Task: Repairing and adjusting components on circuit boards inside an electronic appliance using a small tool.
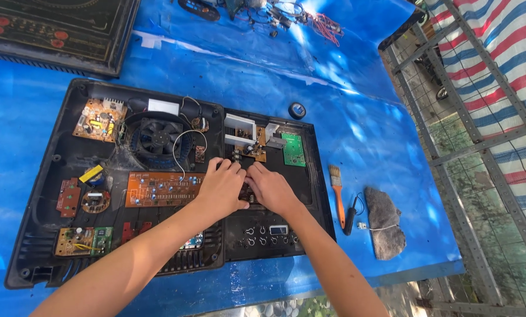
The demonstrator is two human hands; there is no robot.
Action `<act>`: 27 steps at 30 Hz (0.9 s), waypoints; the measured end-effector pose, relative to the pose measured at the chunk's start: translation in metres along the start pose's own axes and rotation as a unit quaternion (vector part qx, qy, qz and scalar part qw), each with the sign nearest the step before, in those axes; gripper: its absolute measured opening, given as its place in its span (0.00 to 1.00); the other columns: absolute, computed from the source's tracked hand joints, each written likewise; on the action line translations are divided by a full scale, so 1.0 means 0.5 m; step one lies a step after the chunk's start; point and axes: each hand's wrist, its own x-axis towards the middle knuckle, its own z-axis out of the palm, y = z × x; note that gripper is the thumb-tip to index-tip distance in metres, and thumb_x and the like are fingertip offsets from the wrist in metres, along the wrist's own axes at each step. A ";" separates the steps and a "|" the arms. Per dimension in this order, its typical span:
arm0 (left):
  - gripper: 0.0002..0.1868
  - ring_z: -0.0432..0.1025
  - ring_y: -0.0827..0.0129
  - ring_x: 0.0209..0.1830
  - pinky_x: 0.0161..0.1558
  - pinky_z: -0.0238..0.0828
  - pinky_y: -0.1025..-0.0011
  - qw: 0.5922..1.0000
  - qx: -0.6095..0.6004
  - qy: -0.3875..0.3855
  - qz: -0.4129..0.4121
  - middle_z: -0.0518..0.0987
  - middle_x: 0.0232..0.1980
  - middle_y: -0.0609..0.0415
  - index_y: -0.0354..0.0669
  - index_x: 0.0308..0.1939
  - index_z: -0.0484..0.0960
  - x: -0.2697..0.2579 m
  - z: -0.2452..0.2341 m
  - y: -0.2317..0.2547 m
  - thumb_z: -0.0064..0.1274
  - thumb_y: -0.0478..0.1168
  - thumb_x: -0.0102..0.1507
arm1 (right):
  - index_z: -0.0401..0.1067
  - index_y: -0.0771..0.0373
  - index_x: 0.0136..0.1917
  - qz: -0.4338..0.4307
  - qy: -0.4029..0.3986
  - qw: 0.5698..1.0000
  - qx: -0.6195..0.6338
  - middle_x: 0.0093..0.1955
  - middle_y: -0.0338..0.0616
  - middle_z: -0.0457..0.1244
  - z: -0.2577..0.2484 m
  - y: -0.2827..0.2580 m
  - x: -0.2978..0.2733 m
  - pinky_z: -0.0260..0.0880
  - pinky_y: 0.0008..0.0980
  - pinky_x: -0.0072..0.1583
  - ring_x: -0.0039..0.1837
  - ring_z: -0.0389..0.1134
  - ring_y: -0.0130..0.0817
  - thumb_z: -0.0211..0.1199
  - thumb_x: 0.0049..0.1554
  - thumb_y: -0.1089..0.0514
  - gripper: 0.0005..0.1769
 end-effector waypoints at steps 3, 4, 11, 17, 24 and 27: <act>0.40 0.68 0.54 0.60 0.71 0.42 0.48 1.000 -0.004 -0.002 0.002 0.79 0.54 0.43 0.33 0.57 0.79 -0.002 0.004 -0.004 0.70 0.60 0.53 | 0.65 0.61 0.47 0.001 0.000 1.000 0.003 0.42 0.44 0.57 -0.004 -0.004 -0.003 0.71 0.45 0.38 0.39 0.69 0.54 0.52 0.67 0.60 0.06; 0.40 0.68 0.54 0.60 0.71 0.42 0.48 1.000 -0.006 -0.004 0.004 0.79 0.54 0.43 0.33 0.57 0.79 -0.004 0.007 -0.002 0.70 0.60 0.53 | 0.65 0.61 0.47 0.003 0.000 1.000 0.003 0.42 0.44 0.57 -0.005 -0.006 -0.006 0.71 0.45 0.38 0.39 0.69 0.54 0.52 0.67 0.60 0.06; 0.39 0.68 0.55 0.59 0.70 0.42 0.48 1.000 -0.003 0.001 0.005 0.79 0.54 0.43 0.35 0.57 0.79 -0.001 0.006 -0.005 0.70 0.60 0.53 | 0.65 0.62 0.48 0.011 -0.022 0.999 0.040 0.44 0.46 0.58 -0.012 0.000 0.002 0.71 0.47 0.39 0.41 0.69 0.56 0.52 0.67 0.61 0.05; 0.39 0.67 0.54 0.60 0.71 0.41 0.49 1.000 -0.012 0.000 -0.006 0.79 0.54 0.43 0.35 0.57 0.79 0.000 0.002 -0.004 0.71 0.59 0.53 | 0.65 0.66 0.52 0.029 -0.066 0.992 0.101 0.47 0.53 0.60 -0.054 -0.023 0.012 0.72 0.50 0.41 0.43 0.70 0.60 0.53 0.66 0.64 0.03; 0.38 0.66 0.56 0.60 0.71 0.41 0.50 1.000 0.000 -0.003 -0.007 0.78 0.54 0.44 0.35 0.56 0.79 0.001 0.007 -0.004 0.70 0.60 0.53 | 0.66 0.65 0.50 0.035 -0.104 0.991 0.071 0.45 0.50 0.59 -0.047 -0.018 0.035 0.70 0.47 0.36 0.38 0.69 0.55 0.53 0.63 0.64 0.03; 0.39 0.66 0.57 0.60 0.71 0.40 0.51 1.000 0.003 0.005 -0.010 0.78 0.54 0.46 0.36 0.55 0.79 0.003 0.016 -0.005 0.69 0.62 0.53 | 0.66 0.67 0.52 0.021 -0.121 0.990 0.063 0.46 0.52 0.59 -0.044 -0.011 0.039 0.71 0.50 0.37 0.39 0.69 0.57 0.52 0.62 0.65 0.06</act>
